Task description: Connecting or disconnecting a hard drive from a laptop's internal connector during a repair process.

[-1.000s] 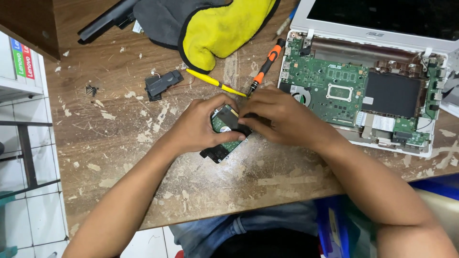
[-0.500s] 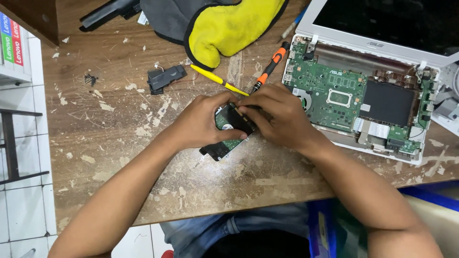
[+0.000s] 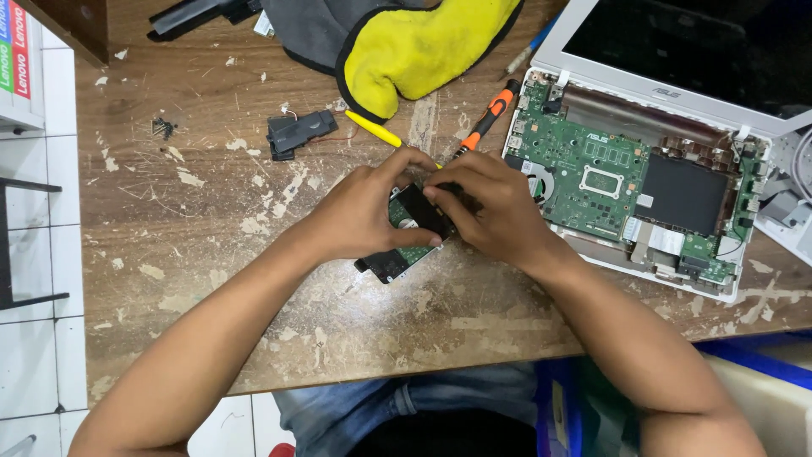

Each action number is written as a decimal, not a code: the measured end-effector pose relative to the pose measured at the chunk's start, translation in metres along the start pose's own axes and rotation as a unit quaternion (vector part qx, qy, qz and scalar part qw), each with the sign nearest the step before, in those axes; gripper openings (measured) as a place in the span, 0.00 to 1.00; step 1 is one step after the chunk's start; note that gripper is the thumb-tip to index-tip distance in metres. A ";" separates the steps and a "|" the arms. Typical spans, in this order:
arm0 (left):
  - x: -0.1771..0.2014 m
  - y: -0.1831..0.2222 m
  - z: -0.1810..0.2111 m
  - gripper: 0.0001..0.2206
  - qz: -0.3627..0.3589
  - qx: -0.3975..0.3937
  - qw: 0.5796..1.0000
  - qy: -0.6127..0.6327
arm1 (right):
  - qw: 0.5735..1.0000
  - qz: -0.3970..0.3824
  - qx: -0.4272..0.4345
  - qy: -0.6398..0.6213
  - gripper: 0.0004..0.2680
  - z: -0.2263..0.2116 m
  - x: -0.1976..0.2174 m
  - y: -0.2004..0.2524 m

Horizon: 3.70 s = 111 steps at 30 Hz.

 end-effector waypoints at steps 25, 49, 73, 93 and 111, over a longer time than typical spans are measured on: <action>0.001 0.000 -0.002 0.31 0.015 -0.042 0.997 0.056 | 0.998 -0.049 0.022 -0.018 0.02 -0.017 0.018 -0.009; 0.000 0.000 0.001 0.30 0.016 -0.076 0.993 0.091 | 0.995 -0.074 0.063 0.003 0.01 -0.028 0.032 -0.013; 0.001 0.002 0.003 0.28 0.061 -0.131 0.984 0.104 | 0.967 -0.056 -0.096 -0.229 0.04 -0.018 0.022 -0.012; 0.000 0.006 0.003 0.28 0.074 -0.133 0.982 0.111 | 0.964 -0.099 -0.101 -0.225 0.01 -0.022 0.030 -0.019; 0.000 0.005 0.002 0.30 0.082 -0.139 0.980 0.115 | 0.937 -0.126 -0.147 -0.292 0.02 -0.014 0.029 -0.017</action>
Point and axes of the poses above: each hand's wrist, its own y-axis away from the middle knuckle, its own x-axis out of the back of the hand, z = x × y, the point moved 3 cm from there along -y, towards the middle knuckle, and after that the axes turned 1 degree about -x, right-handed, at the moved point
